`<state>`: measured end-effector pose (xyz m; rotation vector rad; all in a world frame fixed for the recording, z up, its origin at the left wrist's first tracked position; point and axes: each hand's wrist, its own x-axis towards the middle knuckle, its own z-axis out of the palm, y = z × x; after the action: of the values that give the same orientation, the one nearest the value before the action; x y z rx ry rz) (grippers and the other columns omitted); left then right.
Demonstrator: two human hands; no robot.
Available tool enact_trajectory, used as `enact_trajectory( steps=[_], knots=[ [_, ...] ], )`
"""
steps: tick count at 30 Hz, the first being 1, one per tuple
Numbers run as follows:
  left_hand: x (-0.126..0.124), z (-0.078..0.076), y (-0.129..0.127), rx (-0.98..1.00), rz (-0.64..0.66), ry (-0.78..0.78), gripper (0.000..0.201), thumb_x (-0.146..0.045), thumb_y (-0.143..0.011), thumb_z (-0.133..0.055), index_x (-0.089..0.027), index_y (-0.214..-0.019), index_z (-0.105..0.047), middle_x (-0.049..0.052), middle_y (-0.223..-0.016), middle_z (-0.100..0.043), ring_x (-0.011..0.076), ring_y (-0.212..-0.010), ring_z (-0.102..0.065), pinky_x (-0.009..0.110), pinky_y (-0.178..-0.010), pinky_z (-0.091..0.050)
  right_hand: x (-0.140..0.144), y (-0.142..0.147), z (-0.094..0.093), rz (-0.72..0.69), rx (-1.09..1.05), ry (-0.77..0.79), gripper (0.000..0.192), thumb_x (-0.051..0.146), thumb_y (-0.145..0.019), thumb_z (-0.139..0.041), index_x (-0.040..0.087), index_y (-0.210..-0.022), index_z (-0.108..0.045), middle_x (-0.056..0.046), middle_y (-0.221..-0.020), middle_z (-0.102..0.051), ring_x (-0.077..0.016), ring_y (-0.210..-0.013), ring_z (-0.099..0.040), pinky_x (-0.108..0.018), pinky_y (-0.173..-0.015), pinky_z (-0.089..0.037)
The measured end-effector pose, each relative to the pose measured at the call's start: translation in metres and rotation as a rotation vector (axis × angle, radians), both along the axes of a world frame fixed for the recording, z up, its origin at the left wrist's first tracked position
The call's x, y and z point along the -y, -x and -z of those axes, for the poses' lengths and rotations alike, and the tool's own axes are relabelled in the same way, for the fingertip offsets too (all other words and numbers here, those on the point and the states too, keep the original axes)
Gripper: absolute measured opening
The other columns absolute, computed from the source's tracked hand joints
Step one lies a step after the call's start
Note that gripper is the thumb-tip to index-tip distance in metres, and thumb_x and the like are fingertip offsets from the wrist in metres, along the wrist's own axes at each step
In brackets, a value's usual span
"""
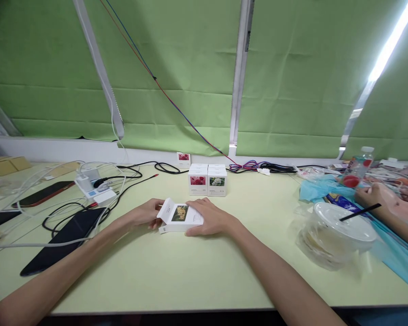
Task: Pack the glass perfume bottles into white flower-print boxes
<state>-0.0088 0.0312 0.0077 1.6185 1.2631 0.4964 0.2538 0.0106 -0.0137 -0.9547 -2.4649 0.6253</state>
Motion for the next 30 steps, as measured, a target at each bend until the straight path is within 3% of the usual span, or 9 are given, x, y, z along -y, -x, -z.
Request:
enact_trajectory(
  steps=[7, 13, 17, 22, 26, 30],
  knots=[
    [0.006, 0.011, -0.009, -0.056, 0.012, -0.232, 0.024, -0.015, -0.057, -0.051, -0.021, -0.08, -0.054, -0.005, -0.057, -0.061, 0.013, -0.04, -0.054, 0.022, -0.036, -0.038, 0.001, -0.001, -0.002, 0.091, 0.063, 0.01, 0.091, 0.061, -0.075, -0.078, 0.028, -0.152, -0.04, -0.012, -0.133, -0.054, -0.0328, -0.129, -0.046, -0.052, -0.106, -0.045],
    [-0.004, 0.013, -0.003, -0.068, -0.011, -0.251, 0.035, -0.014, -0.055, -0.05, -0.02, -0.09, -0.057, -0.005, -0.06, -0.06, 0.0115, -0.042, -0.05, 0.021, -0.039, -0.035, -0.004, -0.007, -0.005, 0.163, 0.1, 0.009, 0.091, 0.061, -0.073, -0.079, 0.026, -0.149, -0.044, -0.015, -0.134, -0.054, -0.0349, -0.125, -0.05, -0.052, -0.103, -0.046],
    [-0.015, 0.008, 0.014, -0.266, -0.111, -0.403, 0.044, -0.017, -0.062, -0.048, -0.02, -0.103, -0.063, -0.005, -0.058, -0.058, 0.0126, -0.047, -0.052, 0.021, -0.046, -0.037, -0.008, -0.014, -0.009, 0.227, 0.143, 0.013, 0.09, 0.061, -0.072, -0.079, 0.02, -0.147, -0.047, -0.018, -0.139, -0.053, -0.0375, -0.129, -0.048, -0.053, -0.104, -0.045],
    [-0.023, 0.002, 0.028, -0.493, -0.174, -0.522, 0.034, -0.016, -0.062, -0.05, -0.021, -0.089, -0.069, -0.002, -0.061, -0.065, 0.0173, -0.064, -0.062, 0.023, -0.058, -0.041, -0.011, -0.023, -0.014, 0.264, 0.205, 0.033, 0.091, 0.062, -0.073, -0.077, 0.015, -0.146, -0.048, -0.02, -0.144, -0.05, -0.0383, -0.132, -0.046, -0.05, -0.103, -0.045],
    [-0.026, 0.001, 0.031, -0.539, -0.188, -0.53, 0.031, -0.014, -0.062, -0.051, -0.023, -0.082, -0.074, -0.002, -0.062, -0.067, 0.0189, -0.064, -0.063, 0.024, -0.06, -0.042, -0.011, -0.028, -0.017, 0.32, 0.19, -0.036, 0.084, 0.059, -0.072, -0.078, 0.016, -0.141, -0.054, -0.018, -0.137, -0.057, -0.036, -0.122, -0.054, -0.047, -0.098, -0.046],
    [-0.029, 0.002, 0.034, -0.576, -0.238, -0.587, 0.03, -0.018, -0.068, -0.053, -0.024, -0.087, -0.076, 0.002, -0.075, -0.073, 0.0211, -0.071, -0.066, 0.027, -0.065, -0.046, -0.009, -0.032, -0.023, 0.337, 0.127, -0.197, 0.075, 0.059, -0.075, -0.077, 0.019, -0.136, -0.058, -0.014, -0.12, -0.063, -0.0304, -0.106, -0.06, -0.041, -0.088, -0.049]
  ],
)
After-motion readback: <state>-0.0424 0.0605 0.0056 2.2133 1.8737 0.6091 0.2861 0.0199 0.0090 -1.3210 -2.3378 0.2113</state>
